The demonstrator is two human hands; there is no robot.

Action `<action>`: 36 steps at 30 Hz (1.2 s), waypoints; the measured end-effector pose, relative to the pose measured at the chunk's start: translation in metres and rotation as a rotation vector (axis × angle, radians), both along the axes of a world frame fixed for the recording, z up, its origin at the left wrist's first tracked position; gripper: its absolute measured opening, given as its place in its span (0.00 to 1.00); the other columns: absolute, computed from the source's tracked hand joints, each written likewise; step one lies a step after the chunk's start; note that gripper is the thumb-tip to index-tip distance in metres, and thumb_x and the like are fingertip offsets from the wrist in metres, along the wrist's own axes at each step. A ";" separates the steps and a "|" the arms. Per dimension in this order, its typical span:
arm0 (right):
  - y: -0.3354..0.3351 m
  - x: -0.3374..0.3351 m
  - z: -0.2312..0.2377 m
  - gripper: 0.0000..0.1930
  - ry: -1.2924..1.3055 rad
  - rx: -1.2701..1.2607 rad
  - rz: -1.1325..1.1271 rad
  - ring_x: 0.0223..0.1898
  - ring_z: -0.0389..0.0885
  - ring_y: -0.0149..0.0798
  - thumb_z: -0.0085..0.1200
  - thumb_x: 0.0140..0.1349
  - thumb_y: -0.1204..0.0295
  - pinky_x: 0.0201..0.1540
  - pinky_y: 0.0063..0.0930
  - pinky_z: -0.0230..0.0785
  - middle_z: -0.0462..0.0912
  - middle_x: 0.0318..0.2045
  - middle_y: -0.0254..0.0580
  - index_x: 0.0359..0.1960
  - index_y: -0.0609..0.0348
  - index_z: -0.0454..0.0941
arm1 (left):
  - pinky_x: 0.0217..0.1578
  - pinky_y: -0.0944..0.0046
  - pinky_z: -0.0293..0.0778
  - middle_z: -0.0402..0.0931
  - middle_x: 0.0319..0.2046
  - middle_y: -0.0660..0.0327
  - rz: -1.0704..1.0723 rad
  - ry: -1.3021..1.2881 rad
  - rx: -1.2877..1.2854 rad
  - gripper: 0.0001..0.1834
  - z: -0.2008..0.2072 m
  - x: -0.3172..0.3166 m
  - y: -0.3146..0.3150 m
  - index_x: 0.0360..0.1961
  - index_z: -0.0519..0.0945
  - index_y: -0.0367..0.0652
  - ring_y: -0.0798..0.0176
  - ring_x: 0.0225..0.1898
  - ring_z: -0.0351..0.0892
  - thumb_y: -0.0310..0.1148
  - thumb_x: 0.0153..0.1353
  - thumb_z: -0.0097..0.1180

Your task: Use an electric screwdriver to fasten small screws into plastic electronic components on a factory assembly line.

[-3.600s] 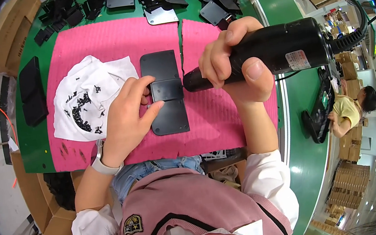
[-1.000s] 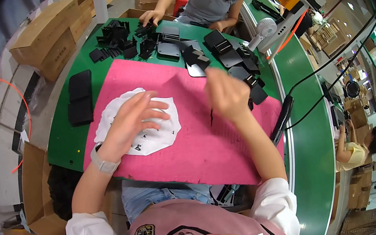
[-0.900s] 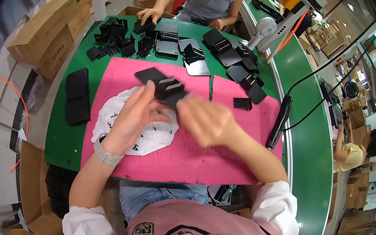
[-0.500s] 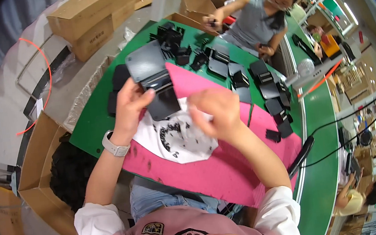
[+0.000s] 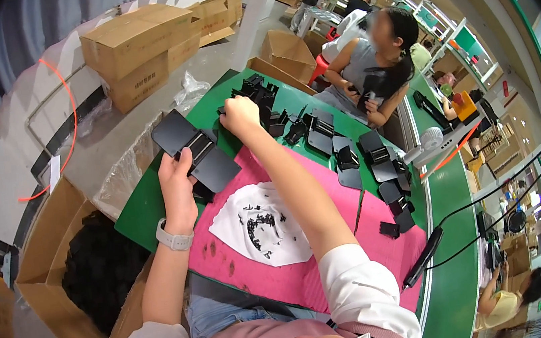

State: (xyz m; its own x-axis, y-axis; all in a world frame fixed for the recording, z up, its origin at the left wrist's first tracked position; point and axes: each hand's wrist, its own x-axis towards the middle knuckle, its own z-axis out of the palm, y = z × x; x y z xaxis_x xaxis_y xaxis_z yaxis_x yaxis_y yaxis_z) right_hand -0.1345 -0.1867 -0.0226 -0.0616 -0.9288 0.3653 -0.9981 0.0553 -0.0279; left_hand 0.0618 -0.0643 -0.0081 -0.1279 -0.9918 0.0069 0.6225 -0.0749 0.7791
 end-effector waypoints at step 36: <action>0.343 -0.027 0.079 0.15 -0.351 -0.292 0.485 0.38 0.78 0.47 0.65 0.36 0.80 0.38 0.35 0.73 0.79 0.38 0.44 0.30 0.63 0.78 | 0.41 0.71 0.71 0.76 0.41 0.60 -1.019 -0.102 -0.221 0.19 0.013 -0.071 0.094 0.49 0.73 0.32 0.71 0.41 0.74 0.35 0.62 0.56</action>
State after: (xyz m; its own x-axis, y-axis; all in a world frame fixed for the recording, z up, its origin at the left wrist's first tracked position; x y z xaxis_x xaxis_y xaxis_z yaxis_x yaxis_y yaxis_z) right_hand -0.1615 0.1565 0.0566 0.1765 -0.7471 0.6408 -0.8369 -0.4566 -0.3018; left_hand -0.0088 0.0292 0.0044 -0.9125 -0.3920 0.1171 0.2753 -0.3766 0.8845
